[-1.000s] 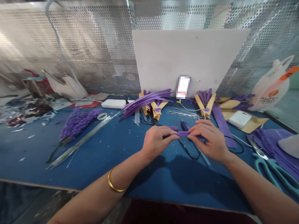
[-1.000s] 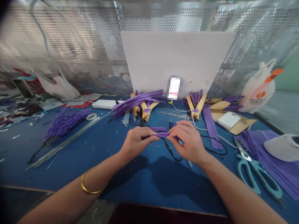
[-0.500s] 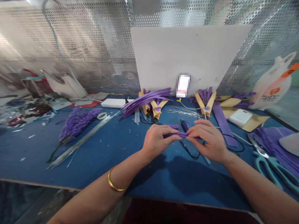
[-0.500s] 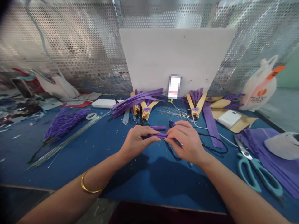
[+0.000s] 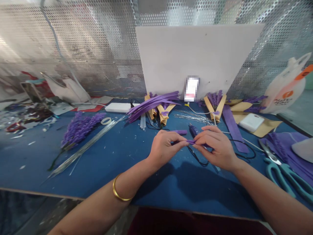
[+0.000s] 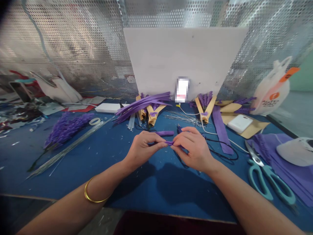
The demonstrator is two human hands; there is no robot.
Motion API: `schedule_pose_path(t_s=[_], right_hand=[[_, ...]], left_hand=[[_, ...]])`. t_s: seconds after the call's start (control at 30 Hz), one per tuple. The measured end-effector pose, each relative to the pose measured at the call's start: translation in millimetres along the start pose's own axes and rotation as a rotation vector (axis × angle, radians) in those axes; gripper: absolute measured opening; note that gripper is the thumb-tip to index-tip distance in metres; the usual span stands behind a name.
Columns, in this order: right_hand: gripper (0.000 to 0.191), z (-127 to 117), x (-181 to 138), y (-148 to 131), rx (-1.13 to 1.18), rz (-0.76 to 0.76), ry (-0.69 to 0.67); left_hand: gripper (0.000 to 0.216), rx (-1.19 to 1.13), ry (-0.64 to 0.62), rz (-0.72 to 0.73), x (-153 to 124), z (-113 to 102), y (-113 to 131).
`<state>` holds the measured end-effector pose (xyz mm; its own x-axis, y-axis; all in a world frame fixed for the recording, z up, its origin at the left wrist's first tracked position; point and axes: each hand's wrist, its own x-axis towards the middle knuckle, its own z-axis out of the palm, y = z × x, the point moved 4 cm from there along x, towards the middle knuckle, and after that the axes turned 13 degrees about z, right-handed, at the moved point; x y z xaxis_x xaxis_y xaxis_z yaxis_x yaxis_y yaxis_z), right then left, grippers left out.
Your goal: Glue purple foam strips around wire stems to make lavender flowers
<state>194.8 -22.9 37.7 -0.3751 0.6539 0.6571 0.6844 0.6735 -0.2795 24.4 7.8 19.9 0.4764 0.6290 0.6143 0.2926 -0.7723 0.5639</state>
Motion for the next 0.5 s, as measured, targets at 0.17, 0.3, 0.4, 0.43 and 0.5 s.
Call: schedule_pose_path(t_s=[0.17,0.3,0.4,0.43,0.5], right_hand=[[0.006,1.0,0.0,1.1,0.024,0.012,-0.016],[0.007,1.7,-0.3,1.2,0.025,0.005,-0.022],[0.007,2.0,-0.4,0.5,0.019,-0.002,-0.018],[0.007,2.3,-0.4,0.2,0.018,-0.003,-0.023],[0.007,2.9,-0.4,-0.3,0.020,-0.002,-0.033]], left_hand=[[0.014,0.094,-0.004,0.072,-1.0,-0.4,3.8],[0.015,0.131,0.001,0.107,-1.7,-0.7,5.4],[0.016,0.124,0.000,0.118,-2.2,-0.3,6.4],[0.015,0.126,-0.007,0.121,-2.4,0.0,6.8],[0.016,0.135,-0.016,0.126,-2.5,0.5,7.5]])
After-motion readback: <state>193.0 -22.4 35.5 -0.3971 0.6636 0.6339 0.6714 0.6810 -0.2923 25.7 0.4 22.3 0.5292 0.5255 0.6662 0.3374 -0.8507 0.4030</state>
